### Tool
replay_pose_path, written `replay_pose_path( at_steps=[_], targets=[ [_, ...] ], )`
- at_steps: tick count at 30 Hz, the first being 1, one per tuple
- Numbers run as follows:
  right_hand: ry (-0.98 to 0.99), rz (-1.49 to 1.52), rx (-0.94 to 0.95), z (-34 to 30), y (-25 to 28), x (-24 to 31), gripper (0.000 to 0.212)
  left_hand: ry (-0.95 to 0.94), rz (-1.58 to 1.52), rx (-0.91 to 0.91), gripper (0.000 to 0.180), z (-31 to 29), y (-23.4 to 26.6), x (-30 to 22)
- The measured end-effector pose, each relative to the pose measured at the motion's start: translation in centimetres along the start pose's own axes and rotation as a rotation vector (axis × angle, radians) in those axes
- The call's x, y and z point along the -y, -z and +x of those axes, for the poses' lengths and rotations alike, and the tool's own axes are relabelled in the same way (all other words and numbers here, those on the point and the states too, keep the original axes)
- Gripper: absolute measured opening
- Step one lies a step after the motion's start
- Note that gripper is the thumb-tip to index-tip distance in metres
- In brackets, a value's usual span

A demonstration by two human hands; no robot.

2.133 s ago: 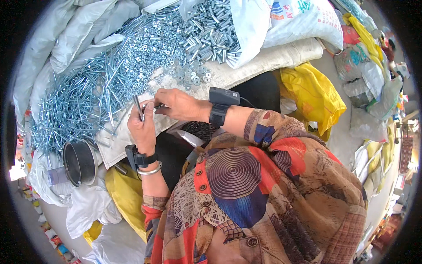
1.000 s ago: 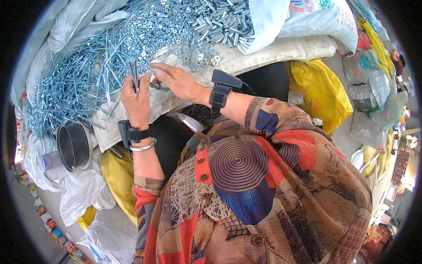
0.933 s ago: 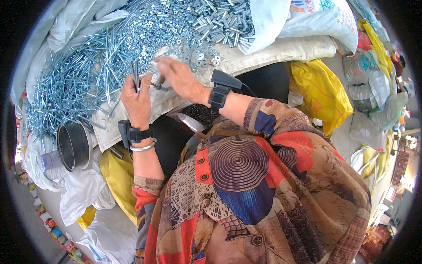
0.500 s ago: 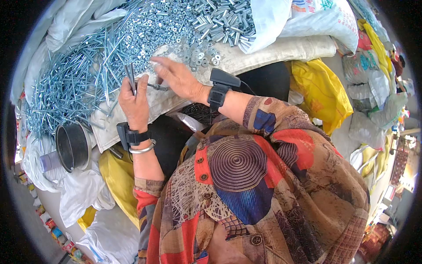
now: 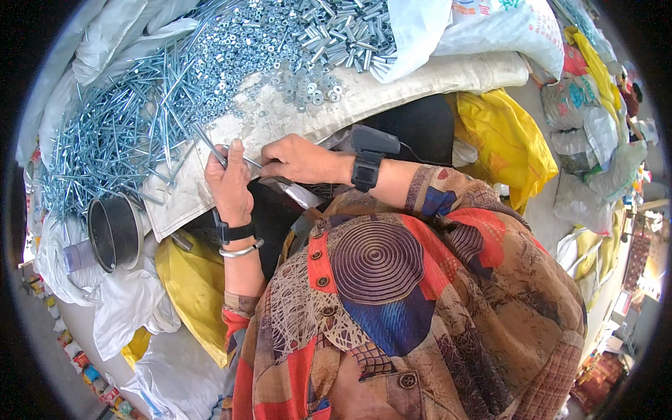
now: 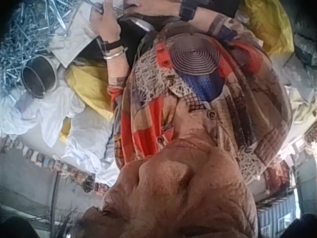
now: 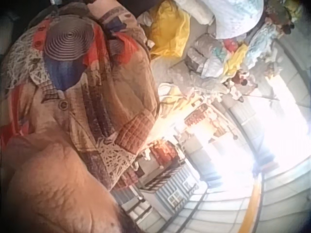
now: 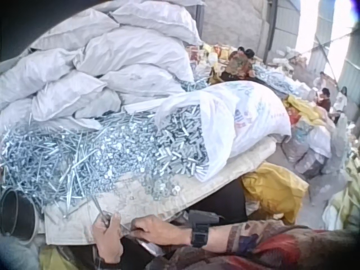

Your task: Assembling long bolts by sliding washers onto the shaft.

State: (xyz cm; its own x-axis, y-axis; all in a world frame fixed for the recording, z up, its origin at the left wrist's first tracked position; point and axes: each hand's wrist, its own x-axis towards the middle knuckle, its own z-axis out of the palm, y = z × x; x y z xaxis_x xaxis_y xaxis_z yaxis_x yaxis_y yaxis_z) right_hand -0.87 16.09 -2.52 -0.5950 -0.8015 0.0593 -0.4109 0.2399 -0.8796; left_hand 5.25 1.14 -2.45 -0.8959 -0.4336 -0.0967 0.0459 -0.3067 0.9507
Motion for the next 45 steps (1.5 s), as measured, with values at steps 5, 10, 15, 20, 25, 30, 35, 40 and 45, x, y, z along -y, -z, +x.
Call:
replay_pose_path(
  at_steps=[5, 10, 15, 20, 25, 30, 35, 40, 45],
  targets=[
    [0.038, -0.044, -0.086, -1.9, -0.7, -1.6, 0.024, 0.089, 0.112, -0.018, 0.026, -1.3, -0.8, 1.4],
    [0.06, -0.244, -0.076, -3.5, 0.5, -2.6, 0.024, 0.153, 0.078, -0.01, 0.025, -2.0, -0.1, 1.2],
    [0.26, -0.666, -0.343, -2.9, 7.3, -5.0, 0.01, 0.224, -0.191, -0.01, 0.029, -2.6, 0.4, 0.8],
    [0.104, -0.983, -0.528, -1.9, 13.7, -8.5, 0.016, 0.331, -0.064, 0.033, 0.027, -3.8, 0.3, 2.0],
    [0.008, -1.108, -0.519, -0.8, 14.1, -9.3, 0.013, 0.432, -0.002, 0.141, 0.025, -4.6, 1.2, 3.1],
    [0.019, -1.148, -0.508, -0.4, 13.6, -8.9, 0.012, 0.434, -0.098, 0.164, 0.019, -5.4, 1.2, 4.0],
    [0.131, -1.117, -0.459, -0.5, 14.0, -8.6, 0.013, 0.363, -0.176, 0.157, 0.013, -5.8, 0.9, 4.0],
    [0.139, -0.079, -0.591, -0.7, 11.8, -6.3, 0.015, 0.368, -0.179, 0.141, 0.012, -5.7, 1.2, 4.0],
    [-0.092, 0.434, -0.208, -2.2, 7.5, -3.0, 0.021, 0.292, -0.082, 0.12, 0.014, -5.7, 0.8, 3.6]
  ],
)
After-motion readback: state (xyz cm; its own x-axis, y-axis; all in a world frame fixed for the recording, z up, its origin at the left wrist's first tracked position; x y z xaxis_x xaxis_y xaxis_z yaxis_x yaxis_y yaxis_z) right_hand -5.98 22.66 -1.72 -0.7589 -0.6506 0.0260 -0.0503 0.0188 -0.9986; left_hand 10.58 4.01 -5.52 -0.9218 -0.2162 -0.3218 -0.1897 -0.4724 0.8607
